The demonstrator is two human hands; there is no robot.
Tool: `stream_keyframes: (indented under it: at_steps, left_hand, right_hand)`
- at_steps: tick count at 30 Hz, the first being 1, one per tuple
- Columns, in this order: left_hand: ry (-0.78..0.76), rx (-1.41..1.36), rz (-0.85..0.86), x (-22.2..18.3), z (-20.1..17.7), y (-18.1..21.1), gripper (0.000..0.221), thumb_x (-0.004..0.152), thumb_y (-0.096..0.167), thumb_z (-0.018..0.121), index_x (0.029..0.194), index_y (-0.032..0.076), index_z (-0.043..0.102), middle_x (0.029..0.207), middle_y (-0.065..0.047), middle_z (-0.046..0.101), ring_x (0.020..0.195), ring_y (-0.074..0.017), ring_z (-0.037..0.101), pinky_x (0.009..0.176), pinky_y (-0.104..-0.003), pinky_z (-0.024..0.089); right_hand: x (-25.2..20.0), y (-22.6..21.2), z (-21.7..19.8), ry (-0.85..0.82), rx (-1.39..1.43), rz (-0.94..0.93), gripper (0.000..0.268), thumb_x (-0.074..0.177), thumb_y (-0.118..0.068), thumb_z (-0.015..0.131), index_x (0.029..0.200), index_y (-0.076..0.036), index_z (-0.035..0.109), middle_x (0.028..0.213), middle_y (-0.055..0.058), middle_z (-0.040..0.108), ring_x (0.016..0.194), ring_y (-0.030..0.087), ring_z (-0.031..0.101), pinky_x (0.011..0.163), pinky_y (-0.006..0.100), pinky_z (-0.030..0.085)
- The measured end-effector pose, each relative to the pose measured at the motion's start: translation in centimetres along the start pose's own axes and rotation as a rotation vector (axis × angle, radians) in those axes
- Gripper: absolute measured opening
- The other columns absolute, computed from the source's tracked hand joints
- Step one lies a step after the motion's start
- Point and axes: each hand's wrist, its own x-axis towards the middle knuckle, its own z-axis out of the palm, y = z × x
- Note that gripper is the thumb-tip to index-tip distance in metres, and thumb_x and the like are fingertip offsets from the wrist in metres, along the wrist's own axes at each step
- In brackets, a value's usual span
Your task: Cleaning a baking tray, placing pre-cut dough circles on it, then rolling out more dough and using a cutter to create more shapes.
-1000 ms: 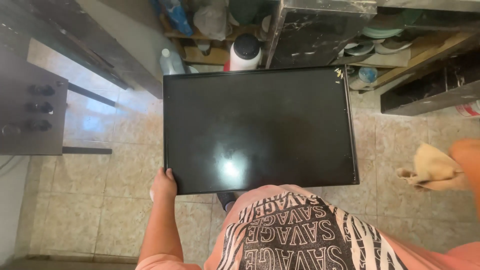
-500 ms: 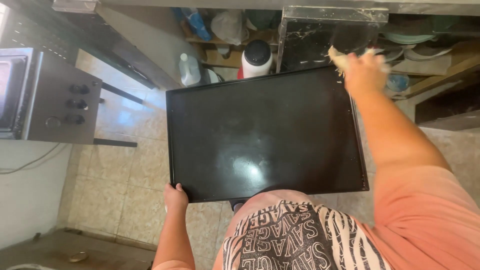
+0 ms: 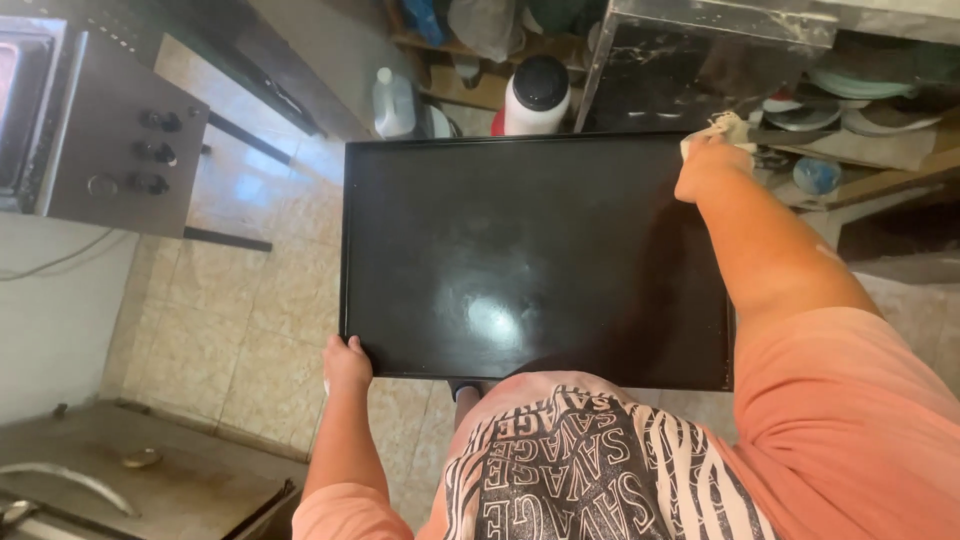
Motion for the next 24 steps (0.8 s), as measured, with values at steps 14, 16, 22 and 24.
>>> stream_keyframes:
  at_steps: [14, 16, 22, 24]
  left_hand:
    - [-0.268, -0.259, 0.070, 3.1, -0.3, -2.7, 0.054, 0.109, 0.045, 0.044, 0.131, -0.004, 0.055, 0.119, -0.033, 0.065, 0.106, -0.0475, 0.067, 0.082, -0.052, 0.058]
    - [-0.374, -0.473, 0.013, 2.9, -0.4, -3.1, 0.061, 0.110, 0.046, 0.044, 0.135, -0.009, 0.055, 0.116, -0.036, 0.063, 0.090, -0.0489, 0.071, 0.063, -0.049, 0.063]
    - [-0.278, -0.705, 0.058, 3.6, 1.3, -3.4, 0.045, 0.112, 0.038, 0.046, 0.119, -0.002, 0.062, 0.081, -0.022, 0.065, 0.052, -0.0286, 0.069, 0.044, -0.033, 0.060]
    - [-0.298, -0.702, 0.020, 2.7, -0.1, -2.5, 0.042, 0.112, 0.037, 0.044, 0.118, -0.001, 0.060, 0.082, -0.018, 0.065, 0.052, -0.0246, 0.069, 0.043, -0.029, 0.058]
  right_hand:
    - [-24.8, 4.5, 19.2, -0.320, 0.021, -0.056, 0.080, 0.076, -0.028, 0.069, 0.149, -0.001, 0.050, 0.151, 0.028, 0.049, 0.126, 0.046, 0.066, 0.103, 0.060, 0.053]
    - [-25.3, 5.2, 22.3, -0.359, 0.054, -0.030, 0.083, 0.074, -0.028, 0.068, 0.149, 0.001, 0.049, 0.150, 0.028, 0.049, 0.124, 0.047, 0.067, 0.102, 0.060, 0.053]
    - [-27.1, 2.0, 17.7, -0.238, 0.265, 0.074, 0.065, 0.075, -0.036, 0.074, 0.129, -0.001, 0.070, 0.121, 0.030, 0.073, 0.115, 0.049, 0.070, 0.093, 0.056, 0.055]
    - [-27.7, -0.4, 15.0, -0.334, 0.223, 0.050, 0.062, 0.077, -0.039, 0.072, 0.132, -0.012, 0.070, 0.130, 0.023, 0.073, 0.124, 0.040, 0.068, 0.105, 0.047, 0.052]
